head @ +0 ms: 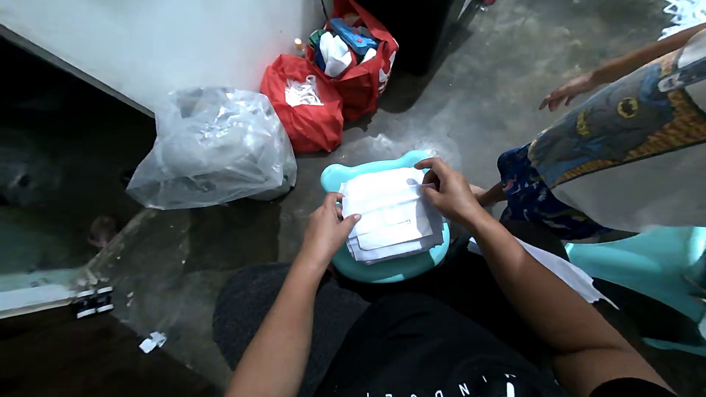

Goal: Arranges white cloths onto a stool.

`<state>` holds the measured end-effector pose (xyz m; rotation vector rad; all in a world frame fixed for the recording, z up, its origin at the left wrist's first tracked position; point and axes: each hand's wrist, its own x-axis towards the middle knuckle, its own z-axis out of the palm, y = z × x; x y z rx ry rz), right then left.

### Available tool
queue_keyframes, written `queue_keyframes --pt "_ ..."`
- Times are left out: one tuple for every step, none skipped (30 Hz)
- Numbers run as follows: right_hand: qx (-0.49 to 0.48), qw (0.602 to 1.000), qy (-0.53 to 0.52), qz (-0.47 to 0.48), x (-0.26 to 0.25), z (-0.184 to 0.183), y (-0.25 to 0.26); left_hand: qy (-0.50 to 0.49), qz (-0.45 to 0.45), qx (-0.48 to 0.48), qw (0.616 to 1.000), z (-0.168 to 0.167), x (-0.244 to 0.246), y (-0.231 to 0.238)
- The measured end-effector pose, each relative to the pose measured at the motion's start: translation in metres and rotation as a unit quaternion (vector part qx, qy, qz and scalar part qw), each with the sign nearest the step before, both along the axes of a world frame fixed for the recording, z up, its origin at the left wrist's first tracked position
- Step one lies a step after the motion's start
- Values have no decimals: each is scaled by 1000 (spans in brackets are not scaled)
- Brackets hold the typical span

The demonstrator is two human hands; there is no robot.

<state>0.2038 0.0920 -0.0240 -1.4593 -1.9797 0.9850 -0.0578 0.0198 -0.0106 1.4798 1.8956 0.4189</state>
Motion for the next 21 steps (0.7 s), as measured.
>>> queue_keyframes --pt "9 1000 -3 7 0 0 0 3 2 4 1000 0 1 -1" --pt "14 1000 -10 14 0 1 0 5 4 11 1000 -1 2 -1" --pt "16 999 -21 21 -1 2 -1 8 5 17 1000 -1 3 -2" --pt "9 999 -34 26 -1 4 -1 9 5 21 1000 -2 4 -3" --pt "4 999 -47 27 -2 4 -1 11 2 21 1000 -2 4 -3" --pt "0 998 -60 26 -2 5 -2 11 -1 20 1000 -3 4 -3" --pt "-5 997 -72 23 -2 5 -2 10 -3 19 1000 -4 4 -4" --pt "-9 997 -81 19 -2 4 -3 9 -5 18 1000 -4 4 -4" --pt "-12 996 -87 17 -2 4 -3 8 -5 19 1000 -5 4 -4" --pt "-10 996 -88 17 -2 2 -3 6 -6 20 1000 -6 4 -4" --pt "-4 996 -84 19 -1 1 -3 4 -5 23 1000 -7 4 -4" --pt "7 997 -77 23 -1 -1 -2 3 -4 28 1000 -7 5 -4" --pt "23 997 -71 29 -1 -3 -2 3 -3 32 999 -7 5 -5" --pt "39 997 -64 35 -1 -4 -2 3 -3 37 999 -7 5 -5" --pt "49 996 -58 41 -1 -4 -2 1 -2 40 999 -6 5 -5" --pt "52 996 -54 45 -1 -4 -2 1 -3 45 999 -6 4 -5" --pt "53 996 -50 48 -1 -3 -2 -2 -3 51 999 -5 4 -5" --pt "49 996 -47 49 -1 -4 -2 -6 -3 60 998 -5 3 -5" --pt "44 997 -44 50 -1 -4 -2 -9 -1 71 997 -6 2 -6" --pt "34 997 -45 51 -1 -5 -1 -11 4 84 996 -7 2 -6" --pt "23 997 -51 51 -1 -4 -2 -14 9 94 995 -7 2 -7"
